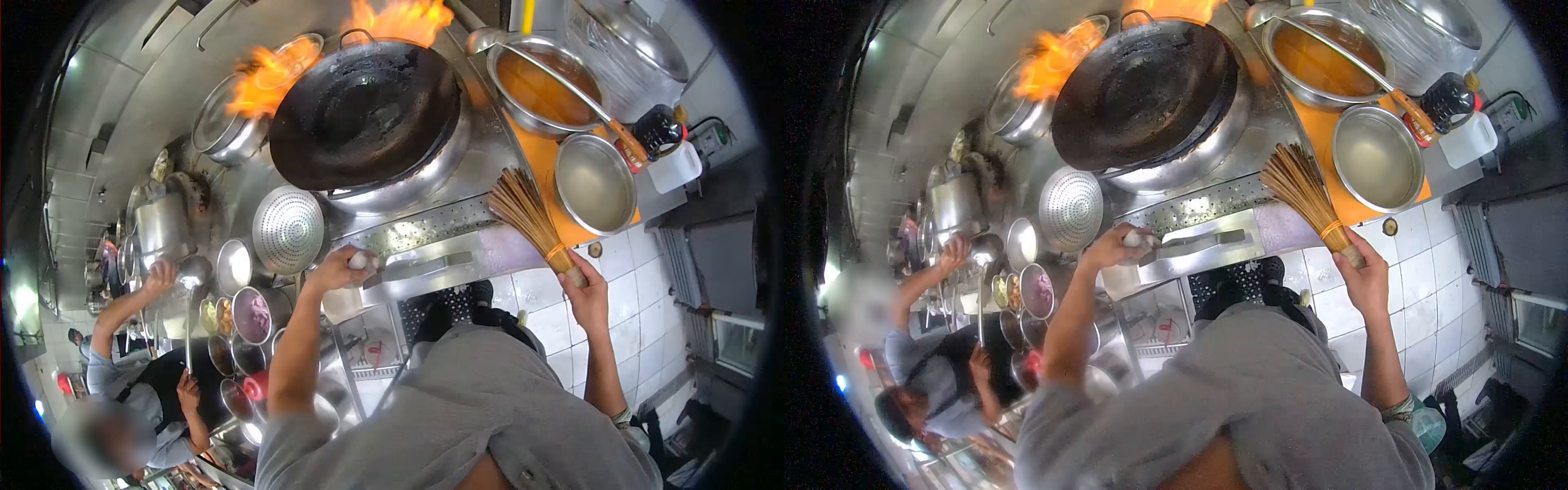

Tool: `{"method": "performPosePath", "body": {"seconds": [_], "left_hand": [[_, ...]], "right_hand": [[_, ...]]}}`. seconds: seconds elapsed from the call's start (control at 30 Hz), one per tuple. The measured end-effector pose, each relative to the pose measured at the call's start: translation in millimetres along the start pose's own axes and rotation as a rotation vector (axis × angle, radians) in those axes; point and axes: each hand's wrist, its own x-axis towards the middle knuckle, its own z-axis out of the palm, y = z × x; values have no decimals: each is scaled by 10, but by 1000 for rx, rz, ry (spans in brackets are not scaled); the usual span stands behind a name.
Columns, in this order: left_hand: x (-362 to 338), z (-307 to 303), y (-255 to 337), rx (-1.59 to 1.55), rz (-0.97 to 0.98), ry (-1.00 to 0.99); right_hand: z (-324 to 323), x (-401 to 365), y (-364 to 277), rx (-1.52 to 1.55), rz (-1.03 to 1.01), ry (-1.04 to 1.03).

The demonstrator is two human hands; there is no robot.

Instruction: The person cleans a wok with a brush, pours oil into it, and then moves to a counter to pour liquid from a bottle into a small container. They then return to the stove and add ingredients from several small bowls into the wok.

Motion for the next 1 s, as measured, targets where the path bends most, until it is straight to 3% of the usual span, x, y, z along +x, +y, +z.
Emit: {"method": "performPosePath", "body": {"seconds": [0.1, 0.17, 0.23, 0.3, 0.43, 0.5, 0.53, 0.57, 0.6, 0.63, 0.73, 0.77, 0.8, 0.83, 0.87, 0.9, 0.97, 1.0], "left_hand": [[447, 174, 366, 165, -14, -126], [706, 385, 860, 149, 131, -189], [1212, 781, 965, 209, 298, -224], [1406, 1158, 1287, 194, 477, -111], [1386, 1457, 1518, 162, 456, 24], [1121, 1316, 1460, 41, 483, 342], [876, 1172, 1427, 41, 454, 598], [497, 961, 1478, -120, 142, 678], [266, 843, 1148, -321, 120, 810], [-123, 760, 967, -480, -51, 894], [-687, 1219, -61, -719, -305, 1230], [-660, 1429, 149, -695, -509, 1304], [-529, 1717, -70, -882, -469, 1260], [-365, 1840, 173, -806, -450, 1293], [-206, 1975, 325, -880, -513, 1192], [-36, 2101, 547, -863, -479, 1056], [357, 2477, 969, -892, -366, 977], [426, 2473, 1402, -779, -493, 875]], "right_hand": [[31, -100, -58, 42, -123, 14], [21, -122, -160, -9, -161, -7], [33, -133, -160, -28, -182, 12], [17, -142, -193, -56, -206, 18], [13, -79, -194, 77, -148, 55], [9, 33, -211, 148, -169, 55], [8, 75, -266, 130, -154, 21], [13, 95, -301, 110, -133, -13], [48, 132, -332, 147, -137, -22], [59, 192, -323, 149, -134, -30], [164, 404, -127, 171, -91, -90], [171, 445, -104, 168, -86, -111], [197, 499, -100, 151, -73, -126], [212, 544, -104, 130, -60, -139], [202, 568, -124, 118, -60, -156], [178, 586, -172, 107, -28, -179], [192, 629, -223, 88, -18, -242], [185, 662, -209, 84, -45, -240]]}}
